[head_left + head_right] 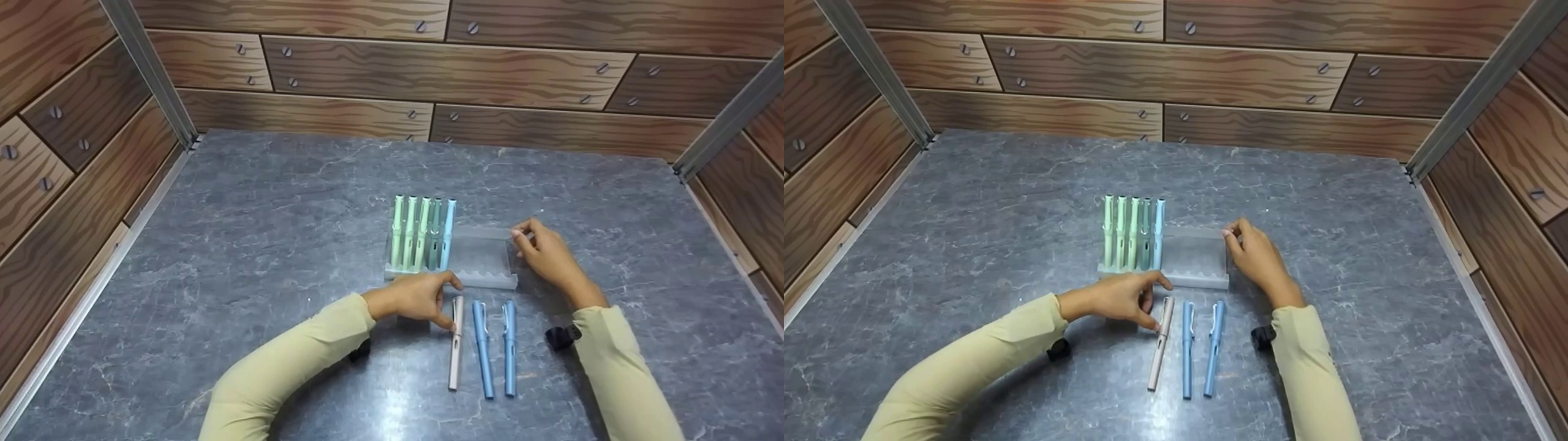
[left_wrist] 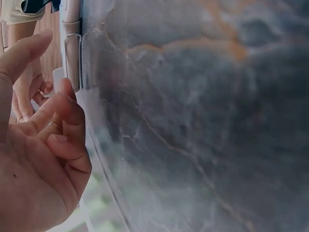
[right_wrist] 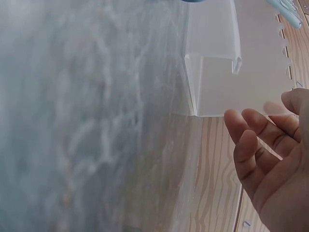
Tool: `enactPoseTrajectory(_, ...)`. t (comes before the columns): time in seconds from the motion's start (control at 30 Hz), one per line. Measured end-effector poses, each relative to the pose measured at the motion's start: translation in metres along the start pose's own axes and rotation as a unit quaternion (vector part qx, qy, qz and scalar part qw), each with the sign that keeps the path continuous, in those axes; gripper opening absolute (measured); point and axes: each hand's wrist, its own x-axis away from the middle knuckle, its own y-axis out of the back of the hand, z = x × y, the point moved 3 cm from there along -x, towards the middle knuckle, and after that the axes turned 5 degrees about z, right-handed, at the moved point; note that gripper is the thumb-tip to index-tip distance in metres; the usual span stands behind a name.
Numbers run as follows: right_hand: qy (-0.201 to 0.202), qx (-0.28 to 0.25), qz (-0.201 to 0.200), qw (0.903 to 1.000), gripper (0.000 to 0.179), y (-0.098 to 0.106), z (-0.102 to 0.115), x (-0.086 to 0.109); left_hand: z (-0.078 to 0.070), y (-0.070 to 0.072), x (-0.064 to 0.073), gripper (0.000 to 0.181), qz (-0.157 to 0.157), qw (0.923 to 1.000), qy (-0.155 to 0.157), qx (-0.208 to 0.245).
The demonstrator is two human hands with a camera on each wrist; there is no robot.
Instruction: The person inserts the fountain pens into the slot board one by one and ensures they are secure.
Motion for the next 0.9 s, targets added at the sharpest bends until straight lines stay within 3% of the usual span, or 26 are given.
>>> enactPoseTrajectory(0.5,0.000,-0.001,-0.002,1.0000,0.022,-0.0011,0.0012,-0.0005,0.0020,-0.0041,-0.0016,0.067,0.024,0.9995,0.010,-0.015)
enactPoseTrajectory(0.9,-0.009,0.004,0.004,0.9999,0.024,-0.0008,0.0010,0.0002,0.0002,-0.0064,-0.0025,0.067,0.013,0.9973,0.026,-0.067)
